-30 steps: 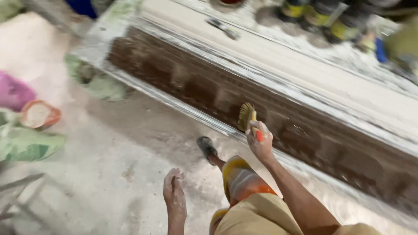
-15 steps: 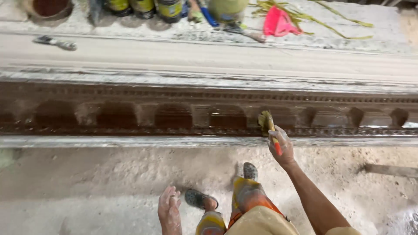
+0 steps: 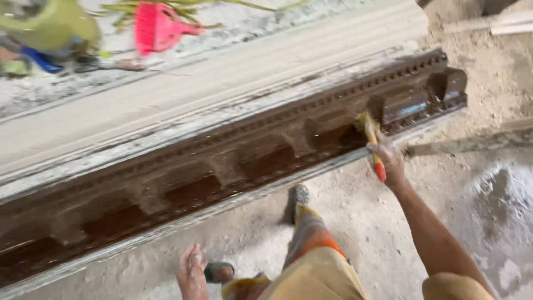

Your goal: Apply a brown coating or finish to decorative architectural molding using a paintbrush.

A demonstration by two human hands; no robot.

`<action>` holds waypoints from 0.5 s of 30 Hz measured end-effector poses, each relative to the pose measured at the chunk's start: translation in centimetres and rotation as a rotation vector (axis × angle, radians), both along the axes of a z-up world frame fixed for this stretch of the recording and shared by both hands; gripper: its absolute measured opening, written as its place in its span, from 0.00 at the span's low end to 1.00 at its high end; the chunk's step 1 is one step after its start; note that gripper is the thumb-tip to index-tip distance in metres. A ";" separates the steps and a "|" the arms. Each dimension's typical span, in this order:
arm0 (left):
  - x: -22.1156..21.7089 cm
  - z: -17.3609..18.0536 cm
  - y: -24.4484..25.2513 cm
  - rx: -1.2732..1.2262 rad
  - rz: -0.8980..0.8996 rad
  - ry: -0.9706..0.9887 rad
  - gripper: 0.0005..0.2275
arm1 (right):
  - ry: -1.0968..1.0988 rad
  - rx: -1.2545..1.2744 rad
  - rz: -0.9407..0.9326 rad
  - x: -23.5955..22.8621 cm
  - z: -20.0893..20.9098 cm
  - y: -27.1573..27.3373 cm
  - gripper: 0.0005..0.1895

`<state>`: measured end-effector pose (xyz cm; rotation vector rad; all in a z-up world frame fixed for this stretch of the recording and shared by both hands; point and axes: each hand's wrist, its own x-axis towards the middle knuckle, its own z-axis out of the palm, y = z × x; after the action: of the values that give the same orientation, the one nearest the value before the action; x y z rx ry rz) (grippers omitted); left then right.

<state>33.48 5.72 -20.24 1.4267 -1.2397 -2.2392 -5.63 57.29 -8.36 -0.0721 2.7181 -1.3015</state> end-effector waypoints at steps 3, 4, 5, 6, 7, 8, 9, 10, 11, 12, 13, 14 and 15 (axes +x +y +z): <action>-8.6 5.8 7.7 0.026 -0.123 -0.281 0.31 | 0.620 0.256 0.188 -7.3 -0.2 9.3 0.14; -6.2 -1.3 8.1 0.050 -0.205 -0.082 0.29 | 0.580 0.305 0.158 -9.2 -1.3 13.2 0.13; -3.5 -7.0 8.3 0.082 -0.289 0.117 0.27 | 0.539 0.351 0.126 -11.0 -2.5 16.8 0.12; -4.2 -7.9 8.2 0.078 -0.300 0.110 0.27 | 0.532 0.348 0.115 -12.2 -1.0 19.2 0.12; -4.7 -8.8 7.8 0.021 -0.515 0.243 0.29 | 0.332 0.257 -0.002 -13.2 0.4 21.3 0.13; -5.6 -10.0 6.9 -0.044 -0.724 0.378 0.31 | 0.140 0.155 -0.108 -15.1 1.5 22.8 0.15; -7.6 -7.3 8.0 -0.058 -0.728 0.377 0.31 | 0.143 0.142 -0.111 -17.3 3.5 22.3 0.15; -8.7 -4.4 9.4 -0.066 -0.521 0.121 0.28 | 0.175 0.030 -0.252 -18.1 5.7 22.4 0.07; -9.6 -1.5 10.7 -0.073 -0.315 -0.135 0.25 | 0.207 -0.081 -0.394 -18.9 7.9 22.5 0.02; -8.7 -4.1 8.4 -0.076 -0.330 -0.143 0.25 | 0.199 -0.081 -0.410 -18.9 7.4 23.2 0.02; -7.7 -6.5 5.9 0.166 -0.393 0.059 0.27 | 0.256 -0.075 -0.442 -18.8 7.0 23.6 0.04; -8.6 -9.8 3.3 0.409 -0.451 0.279 0.29 | 0.336 -0.073 -0.470 -20.1 6.9 23.9 0.10; -9.8 -10.0 2.8 0.406 -0.466 0.293 0.29 | 0.353 -0.077 -0.482 -19.1 4.8 21.8 0.10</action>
<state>23.66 8.55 -30.27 0.9199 -1.1531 -3.0220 -24.71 79.05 -3.54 0.4099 3.1071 -1.6501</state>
